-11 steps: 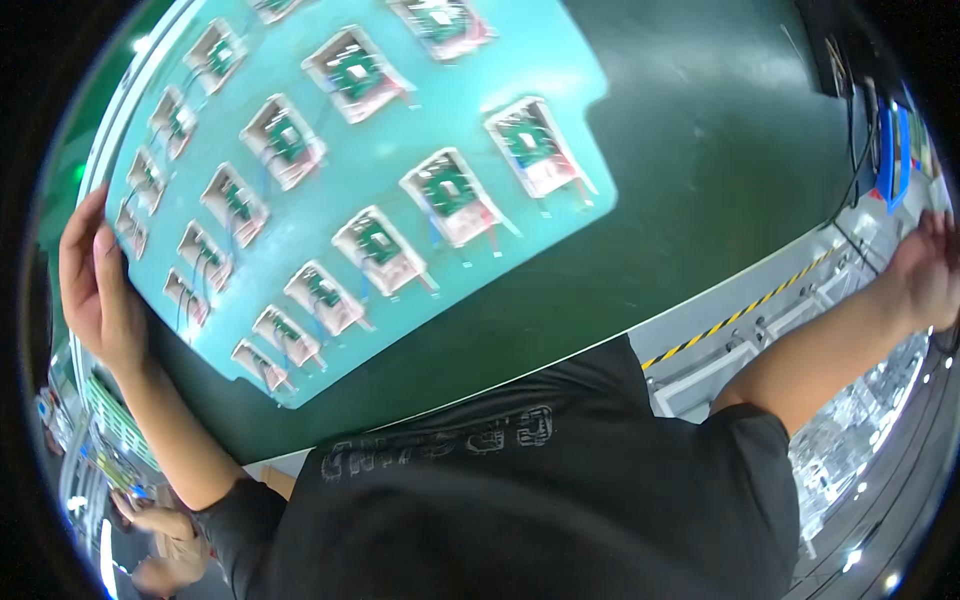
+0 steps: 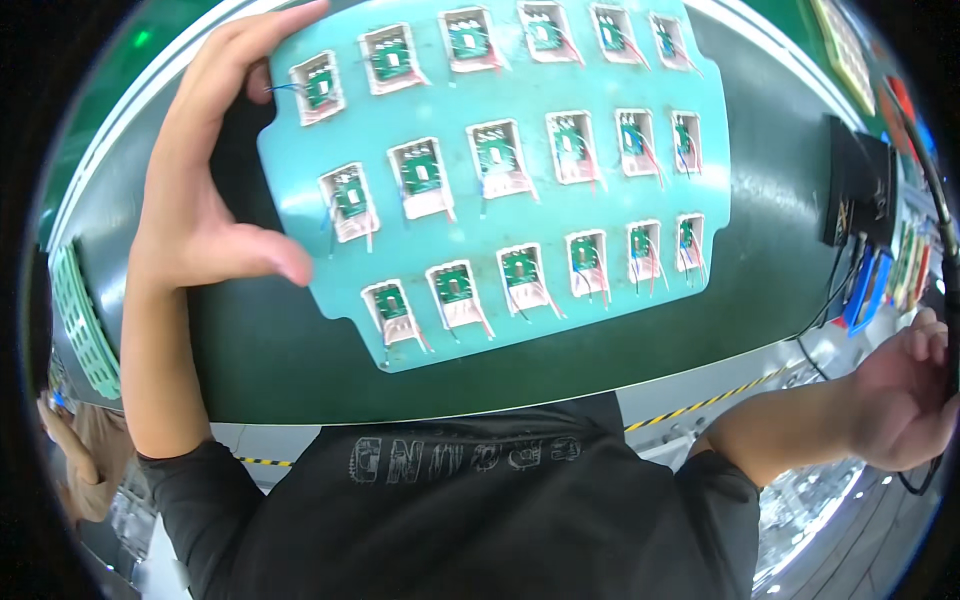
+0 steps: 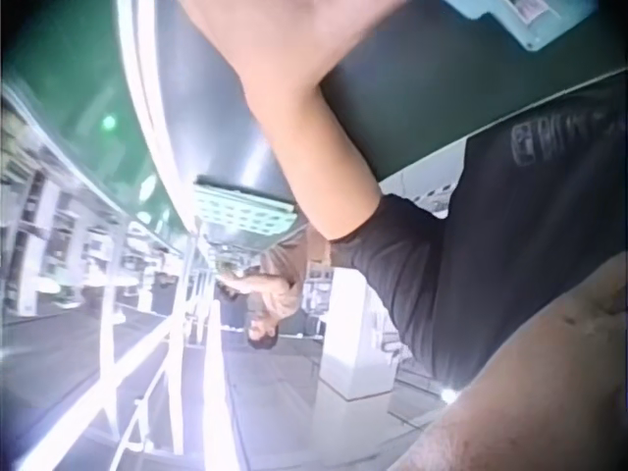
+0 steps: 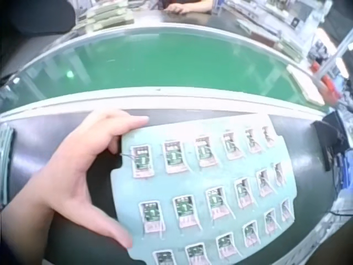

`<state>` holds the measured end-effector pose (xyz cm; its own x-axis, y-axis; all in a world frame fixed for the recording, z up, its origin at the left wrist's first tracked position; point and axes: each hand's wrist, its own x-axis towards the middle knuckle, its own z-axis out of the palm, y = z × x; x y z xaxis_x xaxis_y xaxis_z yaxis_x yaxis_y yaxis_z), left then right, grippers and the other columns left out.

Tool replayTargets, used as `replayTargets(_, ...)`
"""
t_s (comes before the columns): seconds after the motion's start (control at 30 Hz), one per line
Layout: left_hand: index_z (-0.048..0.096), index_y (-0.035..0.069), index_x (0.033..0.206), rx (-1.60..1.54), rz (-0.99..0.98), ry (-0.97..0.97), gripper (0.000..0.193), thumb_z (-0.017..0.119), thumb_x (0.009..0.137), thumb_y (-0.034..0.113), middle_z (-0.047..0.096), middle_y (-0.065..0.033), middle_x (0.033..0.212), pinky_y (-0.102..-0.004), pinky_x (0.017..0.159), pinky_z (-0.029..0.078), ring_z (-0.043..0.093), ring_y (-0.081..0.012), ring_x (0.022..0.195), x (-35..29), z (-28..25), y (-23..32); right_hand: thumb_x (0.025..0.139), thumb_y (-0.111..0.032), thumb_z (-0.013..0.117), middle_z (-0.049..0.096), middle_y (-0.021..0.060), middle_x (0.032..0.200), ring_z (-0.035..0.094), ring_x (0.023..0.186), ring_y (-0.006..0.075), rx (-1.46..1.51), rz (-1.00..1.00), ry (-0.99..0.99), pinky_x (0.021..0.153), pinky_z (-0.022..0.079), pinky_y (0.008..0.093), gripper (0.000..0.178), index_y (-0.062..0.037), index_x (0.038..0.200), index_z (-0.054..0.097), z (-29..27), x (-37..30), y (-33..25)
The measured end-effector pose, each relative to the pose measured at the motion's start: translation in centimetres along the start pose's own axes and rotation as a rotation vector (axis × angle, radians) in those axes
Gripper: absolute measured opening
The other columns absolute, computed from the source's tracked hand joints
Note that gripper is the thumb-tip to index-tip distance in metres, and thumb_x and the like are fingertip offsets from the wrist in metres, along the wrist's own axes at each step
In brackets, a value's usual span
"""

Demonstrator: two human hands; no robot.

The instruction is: Soldering small electronic components onto a printed circuit board held in a green fixture.

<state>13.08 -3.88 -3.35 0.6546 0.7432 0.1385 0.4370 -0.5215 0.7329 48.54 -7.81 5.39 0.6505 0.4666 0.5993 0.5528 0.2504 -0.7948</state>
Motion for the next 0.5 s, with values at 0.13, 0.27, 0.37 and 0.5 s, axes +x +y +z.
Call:
replayTargets(0.13, 0.043, -0.003, 0.128, -0.014, -0.02, 0.002, 0.096, 0.087, 0.051, 0.035, 0.049, -0.0129, 0.106, -0.028, 0.075, 0.039, 0.045, -0.0206, 0.083, 2.1, 0.0, -0.2, 0.094, -0.027, 0.042, 0.048, 0.0051, 0.057, 0.043, 0.042, 0.0137, -0.245, -0.229, 0.123, 0.038, 0.031, 0.0224, 0.03, -0.0031, 0.08, 0.054, 5.1, -3.6, -2.3)
replayTargets(0.27, 0.046, -0.003, 0.124, -0.16, -0.135, -0.008, 0.077, 0.078, 0.06, 0.024, 0.052, -0.0129, 0.1, -0.0287, 0.071, 0.04, 0.046, -0.0206, 0.077, 3.3, 1.0, -1.8, 0.089, -0.026, 0.043, 0.046, 0.0065, 0.057, 0.041, 0.043, 0.0142, -0.039, -0.305, -0.124, 0.04, 0.03, 0.0243, 0.028, -0.0023, 0.08, 0.055, 5.5, -3.4, -0.9)
replayTargets(0.37, 0.054, -0.005, 0.115, -0.101, 0.219, 0.207, 0.045, 0.06, 0.072, 0.007, 0.058, -0.0099, 0.088, -0.0296, 0.064, 0.04, 0.047, -0.0186, 0.07, 3.6, 3.6, -4.0, 0.084, -0.025, 0.044, 0.044, 0.0078, 0.057, 0.039, 0.045, 0.0147, 0.136, -0.327, -0.368, 0.042, 0.028, 0.0263, 0.026, -0.0015, 0.08, 0.055, 4.8, -3.4, 0.5)
replayTargets(0.5, 0.056, -0.005, 0.112, -0.083, 0.119, 0.153, 0.041, 0.06, 0.073, 0.008, 0.058, -0.0084, 0.084, -0.0277, 0.062, 0.039, 0.046, -0.0175, 0.066, 5.0, 4.0, -2.2, 0.078, -0.024, 0.045, 0.042, 0.0096, 0.057, 0.036, 0.047, 0.0154, 0.371, -0.328, -0.71, 0.044, 0.027, 0.0288, 0.025, -0.0004, 0.08, 0.055, 3.1, -2.3, 2.7)
